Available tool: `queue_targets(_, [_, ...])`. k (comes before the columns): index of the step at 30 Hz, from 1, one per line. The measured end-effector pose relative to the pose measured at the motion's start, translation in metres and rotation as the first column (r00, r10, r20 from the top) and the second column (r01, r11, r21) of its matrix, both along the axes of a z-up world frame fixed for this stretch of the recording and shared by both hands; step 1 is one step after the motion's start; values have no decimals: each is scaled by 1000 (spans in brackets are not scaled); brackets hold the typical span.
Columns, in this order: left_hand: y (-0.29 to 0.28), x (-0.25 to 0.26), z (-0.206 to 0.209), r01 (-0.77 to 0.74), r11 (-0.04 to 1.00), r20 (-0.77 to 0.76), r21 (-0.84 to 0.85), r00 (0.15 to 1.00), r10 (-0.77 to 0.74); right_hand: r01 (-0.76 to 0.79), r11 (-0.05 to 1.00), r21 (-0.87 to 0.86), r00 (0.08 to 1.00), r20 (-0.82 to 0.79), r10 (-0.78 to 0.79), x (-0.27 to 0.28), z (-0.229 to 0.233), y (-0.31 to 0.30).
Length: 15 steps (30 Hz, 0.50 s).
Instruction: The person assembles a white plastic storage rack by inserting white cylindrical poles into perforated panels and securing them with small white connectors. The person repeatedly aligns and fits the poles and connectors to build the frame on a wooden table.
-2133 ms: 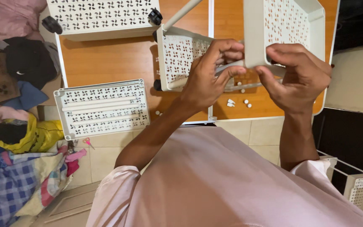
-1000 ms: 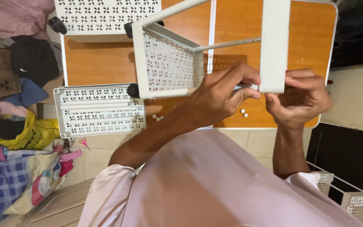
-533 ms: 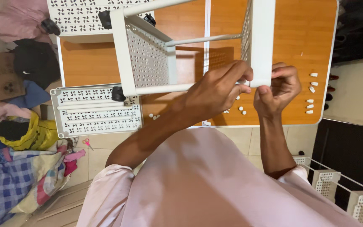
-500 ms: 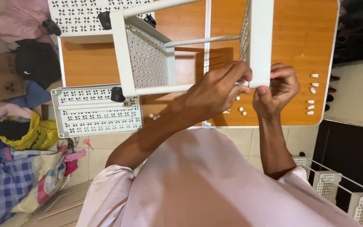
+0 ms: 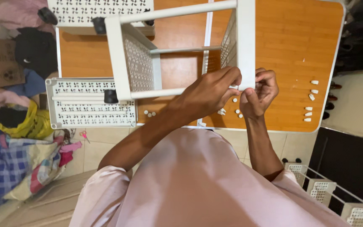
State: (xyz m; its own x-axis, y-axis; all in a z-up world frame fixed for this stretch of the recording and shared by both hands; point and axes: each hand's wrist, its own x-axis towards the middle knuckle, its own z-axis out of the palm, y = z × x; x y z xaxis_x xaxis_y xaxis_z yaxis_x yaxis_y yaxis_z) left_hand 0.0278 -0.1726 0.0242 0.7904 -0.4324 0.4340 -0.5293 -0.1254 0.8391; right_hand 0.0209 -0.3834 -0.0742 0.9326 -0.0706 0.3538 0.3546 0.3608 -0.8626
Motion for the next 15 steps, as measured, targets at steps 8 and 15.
queue_targets(8, [-6, -8, -9, -213, 931, 96, 297, 977, 192, -67, 998, 14, 996, -58, 68, -4, -12, -10])
queue_targets(15, [-9, -5, -19, -230, 884, 118, 406, 973, 200, -105, 994, -38, 993, -52, 103, -4, -15, -17])
